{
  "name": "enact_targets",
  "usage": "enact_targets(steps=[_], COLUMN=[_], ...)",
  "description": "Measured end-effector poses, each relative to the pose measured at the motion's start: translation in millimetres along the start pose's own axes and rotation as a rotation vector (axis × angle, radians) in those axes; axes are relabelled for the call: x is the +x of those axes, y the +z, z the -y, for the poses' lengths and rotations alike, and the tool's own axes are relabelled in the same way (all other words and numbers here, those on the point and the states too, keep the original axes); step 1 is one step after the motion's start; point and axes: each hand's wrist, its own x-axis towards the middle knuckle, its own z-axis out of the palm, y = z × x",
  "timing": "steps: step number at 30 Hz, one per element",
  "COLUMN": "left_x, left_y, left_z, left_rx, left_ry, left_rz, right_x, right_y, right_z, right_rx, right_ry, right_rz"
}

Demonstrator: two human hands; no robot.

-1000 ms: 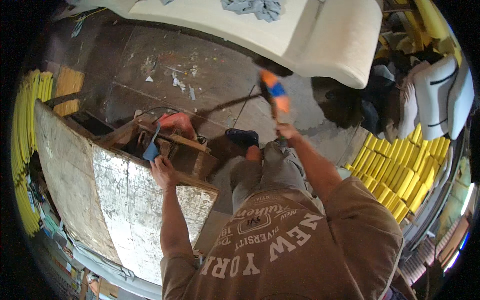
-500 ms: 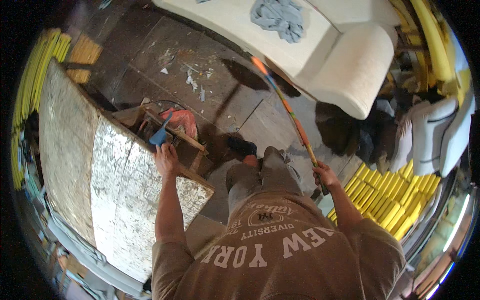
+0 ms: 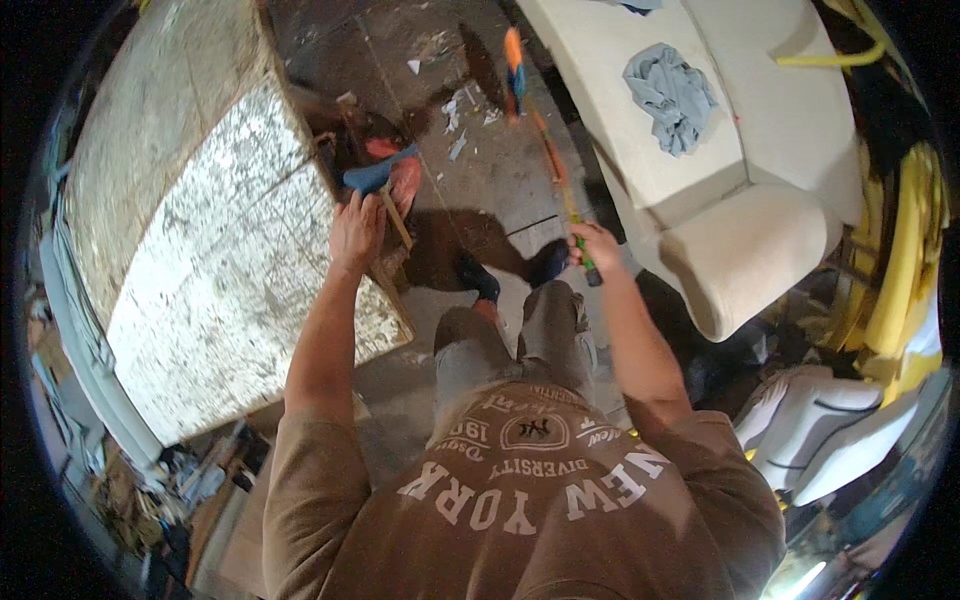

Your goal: The person sweeps debris on a cluttered floor using a broom and a dustpan. They move around the room, sweeping small pieces of trash and paper into a pile and then into the dustpan.

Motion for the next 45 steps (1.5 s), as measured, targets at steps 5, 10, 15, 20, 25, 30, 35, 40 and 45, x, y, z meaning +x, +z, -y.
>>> enact_targets(steps=[5,10,15,20,25,30,35,40,45], left_x=[-4.3,1.3,-4.6,-1.3,-1.5,-1.2,-5.4,-4.4,-2.4], left_y=[1.2,-2.2,-2.0,5.6,15.1,1.2,1.6,1.6,8.6], left_z=[7.0,2.4,3.0,2.0,7.2,1.5,2.8,4.2,7.3], left_rx=[-0.016,-0.052,-0.039,0.071,0.035,0.053,0.063,0.045,0.068], left_ry=[-0.064,-0.115,-0.144,-0.164,-0.083,-0.161,-0.15,-0.174,-0.182], left_rz=[0.076,0.094,0.109,0.099,0.034,0.052,0.033,0.132,0.221], right_x=[-54.4,-111.3,-63.5,84.5,182.7,113.3,30.0,-5.9,106.4], right_y=[-57.7,-76.3,-42.4,-10.7,6.8,47.5,41.2,19.5,21.0], right_z=[31.4,83.2,88.7,-36.7,17.0,138.0,162.6,150.8,36.1], right_rx=[-0.703,-1.03,-1.559,-1.381,-1.345,-1.419,-1.512,-1.538,-1.617], right_ry=[-0.059,0.354,0.573,0.681,0.23,0.047,0.078,0.463,0.478], right_rz=[0.066,0.264,0.673,0.891,0.496,0.364,0.452,0.707,0.734])
